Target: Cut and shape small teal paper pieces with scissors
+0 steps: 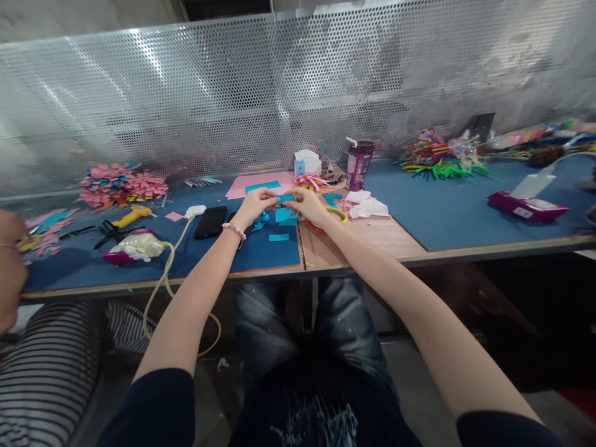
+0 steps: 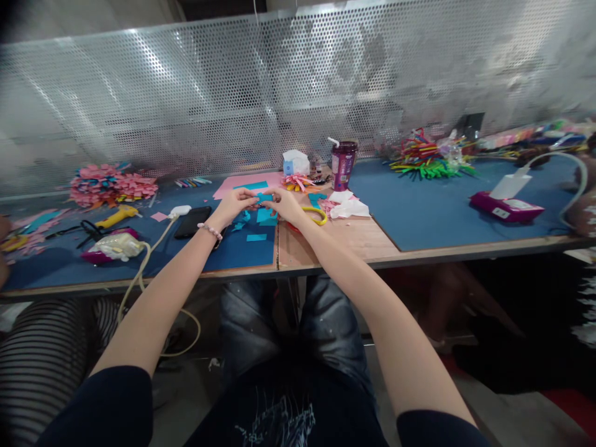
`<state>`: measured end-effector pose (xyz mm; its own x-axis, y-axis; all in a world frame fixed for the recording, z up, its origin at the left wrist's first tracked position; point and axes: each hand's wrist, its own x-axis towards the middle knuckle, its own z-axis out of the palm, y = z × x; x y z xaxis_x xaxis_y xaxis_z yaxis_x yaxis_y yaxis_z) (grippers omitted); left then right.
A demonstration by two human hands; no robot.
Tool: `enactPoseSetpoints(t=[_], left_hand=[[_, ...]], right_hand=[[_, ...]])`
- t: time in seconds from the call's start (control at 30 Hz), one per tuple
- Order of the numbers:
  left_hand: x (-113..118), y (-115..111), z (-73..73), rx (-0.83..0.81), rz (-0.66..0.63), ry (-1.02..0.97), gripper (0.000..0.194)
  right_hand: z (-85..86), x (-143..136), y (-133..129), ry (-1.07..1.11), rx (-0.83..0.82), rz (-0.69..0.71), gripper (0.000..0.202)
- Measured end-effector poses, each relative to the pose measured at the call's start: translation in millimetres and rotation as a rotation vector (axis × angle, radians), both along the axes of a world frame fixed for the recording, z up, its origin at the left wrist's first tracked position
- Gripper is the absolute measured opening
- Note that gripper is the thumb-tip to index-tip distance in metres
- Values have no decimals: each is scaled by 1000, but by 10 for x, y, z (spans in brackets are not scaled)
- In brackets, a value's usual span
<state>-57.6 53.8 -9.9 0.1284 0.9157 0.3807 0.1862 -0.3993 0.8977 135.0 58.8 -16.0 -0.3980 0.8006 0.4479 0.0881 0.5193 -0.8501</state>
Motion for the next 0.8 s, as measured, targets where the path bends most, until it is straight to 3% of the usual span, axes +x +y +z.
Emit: enactPoseSetpoints(t=[0.8], left_hand=[[15,-47,29,10,5,24,27]], right_hand=[[-5,15,3,-17,-172,64,29]])
